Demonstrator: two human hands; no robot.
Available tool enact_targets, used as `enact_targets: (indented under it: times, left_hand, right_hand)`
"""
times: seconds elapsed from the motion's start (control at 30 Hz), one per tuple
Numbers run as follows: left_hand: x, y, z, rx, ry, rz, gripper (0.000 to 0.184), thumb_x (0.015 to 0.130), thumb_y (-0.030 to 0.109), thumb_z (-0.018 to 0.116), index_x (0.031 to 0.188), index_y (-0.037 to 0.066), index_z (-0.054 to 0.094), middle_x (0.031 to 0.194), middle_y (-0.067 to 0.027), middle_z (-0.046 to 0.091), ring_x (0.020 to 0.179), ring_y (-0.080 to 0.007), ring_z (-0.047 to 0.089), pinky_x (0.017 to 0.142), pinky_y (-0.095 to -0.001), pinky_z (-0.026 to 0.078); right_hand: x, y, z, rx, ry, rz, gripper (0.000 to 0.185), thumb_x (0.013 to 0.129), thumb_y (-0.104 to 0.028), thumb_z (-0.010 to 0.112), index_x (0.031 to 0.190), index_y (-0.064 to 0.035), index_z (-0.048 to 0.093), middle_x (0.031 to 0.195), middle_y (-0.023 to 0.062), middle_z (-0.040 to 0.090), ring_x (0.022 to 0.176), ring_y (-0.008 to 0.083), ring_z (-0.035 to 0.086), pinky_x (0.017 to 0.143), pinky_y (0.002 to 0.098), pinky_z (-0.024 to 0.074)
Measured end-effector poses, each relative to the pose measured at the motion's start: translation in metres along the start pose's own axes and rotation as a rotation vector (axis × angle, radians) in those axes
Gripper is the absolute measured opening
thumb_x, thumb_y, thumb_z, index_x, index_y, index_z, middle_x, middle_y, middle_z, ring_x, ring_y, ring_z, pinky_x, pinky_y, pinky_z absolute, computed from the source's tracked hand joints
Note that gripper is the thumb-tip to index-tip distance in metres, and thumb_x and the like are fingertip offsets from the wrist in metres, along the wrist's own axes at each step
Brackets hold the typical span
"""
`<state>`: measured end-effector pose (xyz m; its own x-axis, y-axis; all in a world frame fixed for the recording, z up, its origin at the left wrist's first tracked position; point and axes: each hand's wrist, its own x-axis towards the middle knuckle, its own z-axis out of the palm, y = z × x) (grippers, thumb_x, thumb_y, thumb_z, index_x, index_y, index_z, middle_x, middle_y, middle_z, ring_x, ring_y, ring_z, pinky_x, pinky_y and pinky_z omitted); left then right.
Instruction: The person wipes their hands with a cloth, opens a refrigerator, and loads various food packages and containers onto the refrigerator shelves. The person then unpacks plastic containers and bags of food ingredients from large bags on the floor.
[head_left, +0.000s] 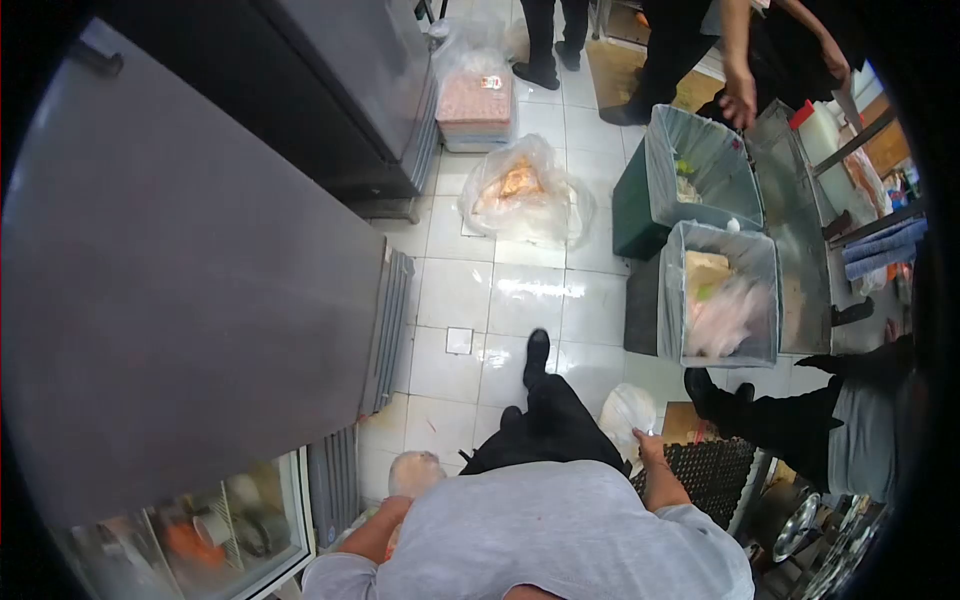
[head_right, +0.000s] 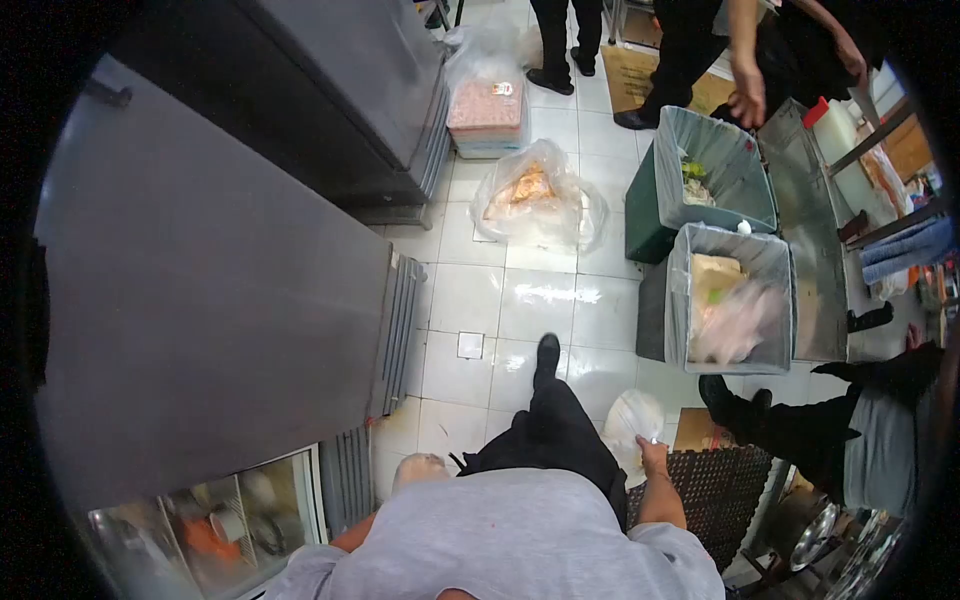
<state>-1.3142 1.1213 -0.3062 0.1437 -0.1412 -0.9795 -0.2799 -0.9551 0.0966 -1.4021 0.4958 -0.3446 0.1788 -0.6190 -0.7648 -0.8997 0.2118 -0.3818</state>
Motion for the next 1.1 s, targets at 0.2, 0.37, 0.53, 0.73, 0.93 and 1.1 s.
enact_targets:
  times: [0.2, 0.37, 0.53, 0.73, 0.93, 1.1]
  left_hand:
    - [0.012, 0.012, -0.108, -0.022, 0.054, -0.083, 0.04, 0.077, 0.04, 0.045, 0.107, 0.017, 0.057, 0.108, -0.0099, 0.057, 0.101, -0.0258, 0.054, 0.081, -0.0386, 0.044]
    - [-0.01, 0.029, -0.215, -0.007, 0.089, -0.151, 0.038, 0.078, 0.038, 0.045, 0.106, 0.017, 0.058, 0.106, -0.0102, 0.058, 0.1, -0.0261, 0.054, 0.08, -0.0396, 0.044]
    - [-0.005, 0.034, -0.295, 0.144, 0.178, -0.126, 0.036, 0.078, 0.036, 0.045, 0.105, 0.017, 0.058, 0.105, -0.0106, 0.058, 0.1, -0.0264, 0.054, 0.08, -0.0406, 0.044]
    - [-0.025, 0.105, -0.427, 0.021, 0.178, -0.178, 0.034, 0.079, 0.031, 0.044, 0.107, 0.018, 0.058, 0.107, -0.0102, 0.058, 0.1, -0.0266, 0.054, 0.082, -0.042, 0.043]
    - [0.05, 0.109, -0.505, 0.016, 0.168, -0.121, 0.037, 0.077, 0.028, 0.044, 0.111, 0.02, 0.056, 0.111, -0.0108, 0.055, 0.103, -0.0262, 0.052, 0.085, -0.0411, 0.042]
    - [0.117, 0.116, -0.56, -0.09, 0.175, -0.105, 0.039, 0.075, 0.026, 0.047, 0.112, 0.017, 0.055, 0.114, -0.0129, 0.053, 0.106, -0.0263, 0.05, 0.087, -0.0408, 0.041]
  right_hand:
    - [0.044, -0.078, 0.036, 0.118, -0.135, 0.073, 0.021, 0.062, -0.004, 0.069, 0.058, -0.0057, 0.049, 0.048, 0.0017, 0.041, 0.039, 0.0132, 0.037, 0.037, 0.0313, 0.0289]
    - [0.108, -0.117, 0.1, 0.115, -0.091, -0.072, 0.019, 0.061, -0.006, 0.068, 0.058, -0.0043, 0.049, 0.048, 0.0023, 0.041, 0.039, 0.0134, 0.036, 0.038, 0.0324, 0.0295]
    - [0.086, -0.287, 0.101, 0.098, -0.1, -0.267, 0.022, 0.057, -0.004, 0.065, 0.077, 0.0039, 0.058, 0.064, 0.0078, 0.054, 0.058, 0.0185, 0.049, 0.053, 0.0338, 0.0398]
    - [0.095, -0.456, 0.072, 0.125, -0.144, -0.371, 0.033, 0.059, -0.004, 0.063, 0.088, 0.0102, 0.058, 0.079, 0.0133, 0.062, 0.07, 0.0217, 0.057, 0.066, 0.0321, 0.0446]
    - [0.08, -0.641, 0.032, 0.318, -0.191, -0.578, 0.028, 0.06, -0.007, 0.065, 0.083, 0.0096, 0.06, 0.075, 0.0118, 0.062, 0.066, 0.0189, 0.057, 0.061, 0.0304, 0.0437]
    - [0.077, -0.782, 0.0, 0.359, -0.127, -0.587, 0.023, 0.066, -0.015, 0.064, 0.076, 0.0052, 0.06, 0.067, 0.0058, 0.058, 0.056, 0.0134, 0.051, 0.052, 0.0277, 0.0397]
